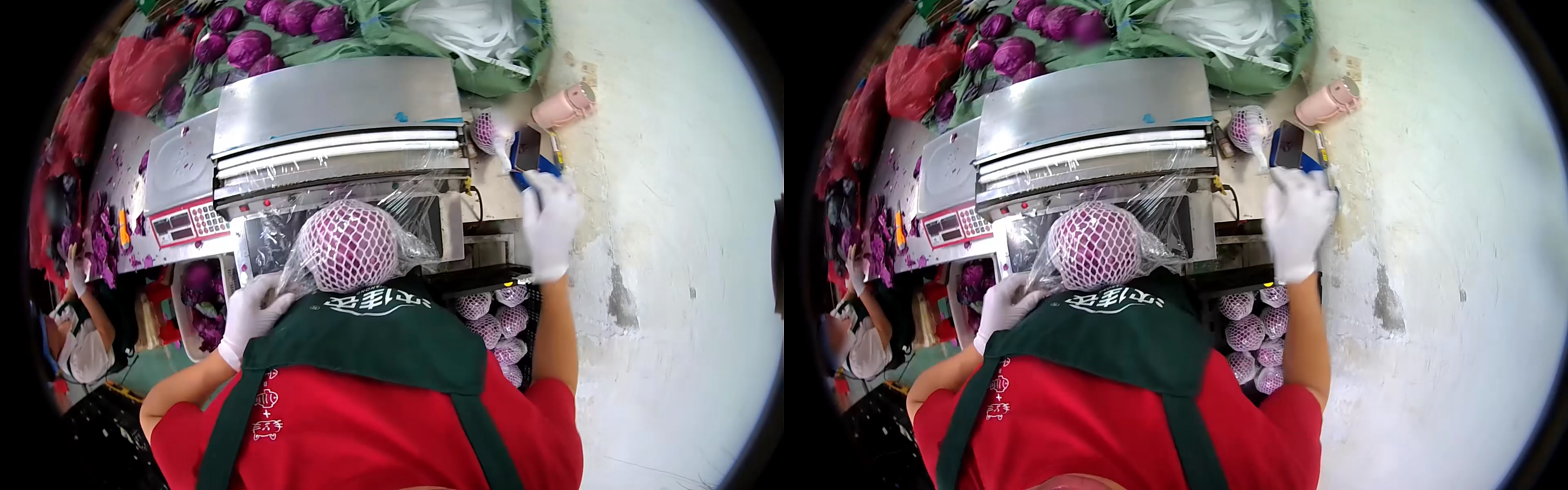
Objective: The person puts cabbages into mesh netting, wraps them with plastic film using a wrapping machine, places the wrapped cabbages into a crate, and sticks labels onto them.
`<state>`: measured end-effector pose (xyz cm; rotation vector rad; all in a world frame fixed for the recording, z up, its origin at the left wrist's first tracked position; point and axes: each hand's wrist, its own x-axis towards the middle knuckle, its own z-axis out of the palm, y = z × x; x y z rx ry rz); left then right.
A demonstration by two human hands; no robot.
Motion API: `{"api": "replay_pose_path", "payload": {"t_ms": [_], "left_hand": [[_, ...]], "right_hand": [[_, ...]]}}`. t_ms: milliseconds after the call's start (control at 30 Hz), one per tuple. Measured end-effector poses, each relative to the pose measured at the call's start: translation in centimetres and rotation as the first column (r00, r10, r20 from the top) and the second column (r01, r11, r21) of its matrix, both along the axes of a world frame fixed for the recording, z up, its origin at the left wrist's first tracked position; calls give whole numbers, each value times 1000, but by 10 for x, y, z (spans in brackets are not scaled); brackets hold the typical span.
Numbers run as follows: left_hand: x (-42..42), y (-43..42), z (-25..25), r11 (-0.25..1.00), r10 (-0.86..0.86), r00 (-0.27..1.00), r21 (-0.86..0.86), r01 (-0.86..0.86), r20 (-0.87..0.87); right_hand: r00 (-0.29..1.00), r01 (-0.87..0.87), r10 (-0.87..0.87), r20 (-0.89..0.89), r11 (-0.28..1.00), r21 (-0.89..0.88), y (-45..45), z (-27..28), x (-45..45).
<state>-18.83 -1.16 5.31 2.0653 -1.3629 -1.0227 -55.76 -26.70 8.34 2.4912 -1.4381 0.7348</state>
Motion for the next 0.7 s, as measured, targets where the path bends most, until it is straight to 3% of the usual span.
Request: {"api": "replay_pose_path", "payload": {"t_ms": [33,67,100,133,167,200,233,300,333,367,433,467,500,567,633,700], "left_hand": [[0,7,4,995,55,998,-80,-51,40],[4,18,-5,976,81,992,-208,-60,94],[7,27,-14,942,111,983,-332,-57,147],[2,25,-12,893,146,986,-439,-95,85],[-1,22,-9,894,156,984,-436,-103,88],[-2,19,-6,914,222,954,-297,-276,-203],[-5,14,-4,909,307,830,-114,-400,-467],[-14,-2,-14,900,242,910,-272,-340,-337],[-17,-12,-16,837,374,754,-152,-525,-540],[-19,-18,-18,748,481,535,6,-664,-695],[-18,-29,-15,692,411,104,236,-683,-906],[-12,-29,-9,697,399,56,264,-667,-915],[-7,-26,-3,700,391,4,295,-651,-920],[-18,-18,8,474,664,-116,537,-698,-738],[-17,10,-40,431,786,-66,622,-654,-614],[-13,38,-93,391,883,21,710,-585,-469]], "right_hand": [[953,-184,126,276,963,198,22,-10,14],[882,-330,169,439,887,322,47,-19,29],[907,-361,220,360,848,389,66,-30,40],[920,-363,247,303,827,428,82,-39,51],[916,-365,244,319,838,407,93,-55,59],[900,-375,194,391,802,465,101,-73,63],[879,-389,138,456,760,521,106,-84,66],[614,-465,-346,709,567,680,110,-84,71],[406,-530,-517,754,539,655,107,-80,78],[48,-761,-736,675,411,502,102,-79,84],[-22,-767,-891,454,307,564,91,-70,83],[-108,-852,-955,276,232,470,83,-60,75],[-109,-902,-979,173,170,396,74,-66,63],[-97,-977,-995,19,99,191,74,-78,33],[-4,-850,-1000,-10,-2,527,89,-96,11],[107,-802,-994,0,-86,591,109,-131,-5]]}}
